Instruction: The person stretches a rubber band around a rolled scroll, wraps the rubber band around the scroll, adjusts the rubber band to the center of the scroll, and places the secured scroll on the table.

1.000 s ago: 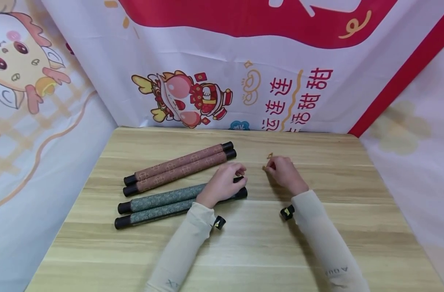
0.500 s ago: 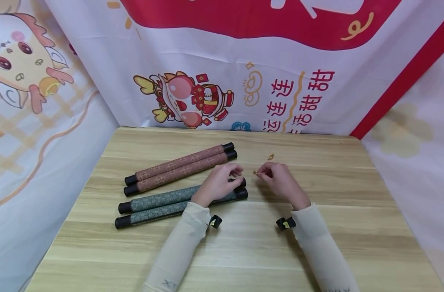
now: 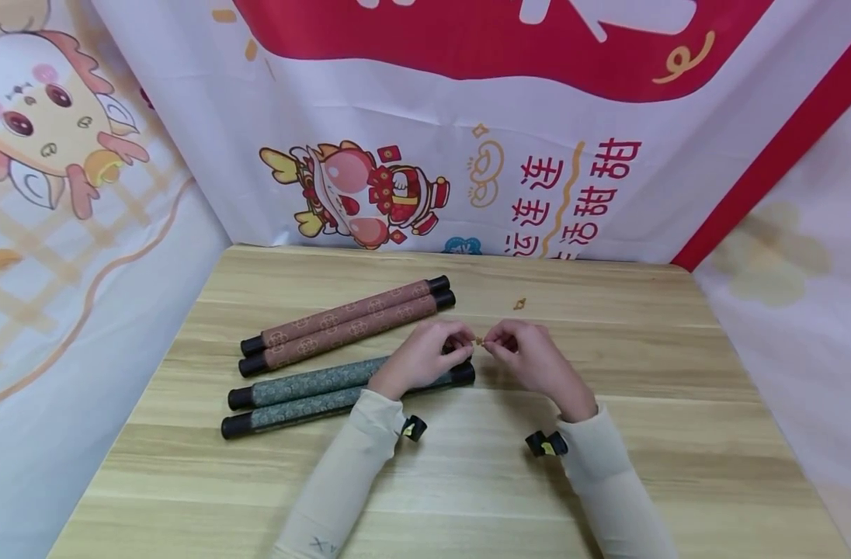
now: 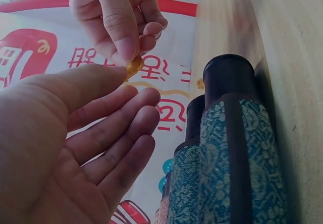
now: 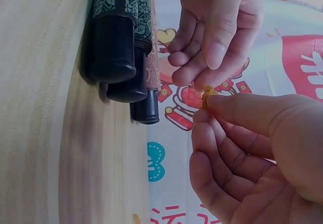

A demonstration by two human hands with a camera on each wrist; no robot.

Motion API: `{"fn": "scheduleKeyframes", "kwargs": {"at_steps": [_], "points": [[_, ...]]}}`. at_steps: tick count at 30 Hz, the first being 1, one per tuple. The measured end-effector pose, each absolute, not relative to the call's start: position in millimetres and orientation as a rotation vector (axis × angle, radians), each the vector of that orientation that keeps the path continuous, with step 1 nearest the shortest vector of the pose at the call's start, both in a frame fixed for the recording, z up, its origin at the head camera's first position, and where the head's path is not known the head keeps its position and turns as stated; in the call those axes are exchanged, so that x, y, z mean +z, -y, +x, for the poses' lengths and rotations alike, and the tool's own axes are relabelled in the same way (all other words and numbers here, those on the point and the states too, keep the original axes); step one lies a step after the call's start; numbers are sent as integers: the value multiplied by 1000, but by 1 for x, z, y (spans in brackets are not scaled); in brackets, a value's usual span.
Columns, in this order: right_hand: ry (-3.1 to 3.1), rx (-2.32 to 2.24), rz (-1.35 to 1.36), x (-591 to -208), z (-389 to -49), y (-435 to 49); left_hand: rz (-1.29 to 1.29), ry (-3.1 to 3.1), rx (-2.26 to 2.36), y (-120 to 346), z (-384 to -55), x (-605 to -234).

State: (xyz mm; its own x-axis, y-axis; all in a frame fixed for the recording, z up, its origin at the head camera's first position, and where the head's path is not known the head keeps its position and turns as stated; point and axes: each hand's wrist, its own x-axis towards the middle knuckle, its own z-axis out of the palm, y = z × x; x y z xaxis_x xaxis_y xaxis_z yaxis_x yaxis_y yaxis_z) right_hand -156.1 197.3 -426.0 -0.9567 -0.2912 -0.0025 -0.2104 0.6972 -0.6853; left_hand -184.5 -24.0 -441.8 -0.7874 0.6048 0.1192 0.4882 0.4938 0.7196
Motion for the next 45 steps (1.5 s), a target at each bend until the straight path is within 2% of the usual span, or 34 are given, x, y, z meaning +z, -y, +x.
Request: {"fn": "scheduleKeyframes", "kwargs": {"at_steps": [16,28,45], "points": [[-2768,-1116,-552,-426,-150,-197,1009,-2592,1158,22,-182,-436],[-2816,-1130,-568,-422,-147,-195,977,-2580,1182,25,-180,-431],[-2802,-1202,-616,-416,-144,-192,1086,-2613,1240,21,-177,-427]]}}
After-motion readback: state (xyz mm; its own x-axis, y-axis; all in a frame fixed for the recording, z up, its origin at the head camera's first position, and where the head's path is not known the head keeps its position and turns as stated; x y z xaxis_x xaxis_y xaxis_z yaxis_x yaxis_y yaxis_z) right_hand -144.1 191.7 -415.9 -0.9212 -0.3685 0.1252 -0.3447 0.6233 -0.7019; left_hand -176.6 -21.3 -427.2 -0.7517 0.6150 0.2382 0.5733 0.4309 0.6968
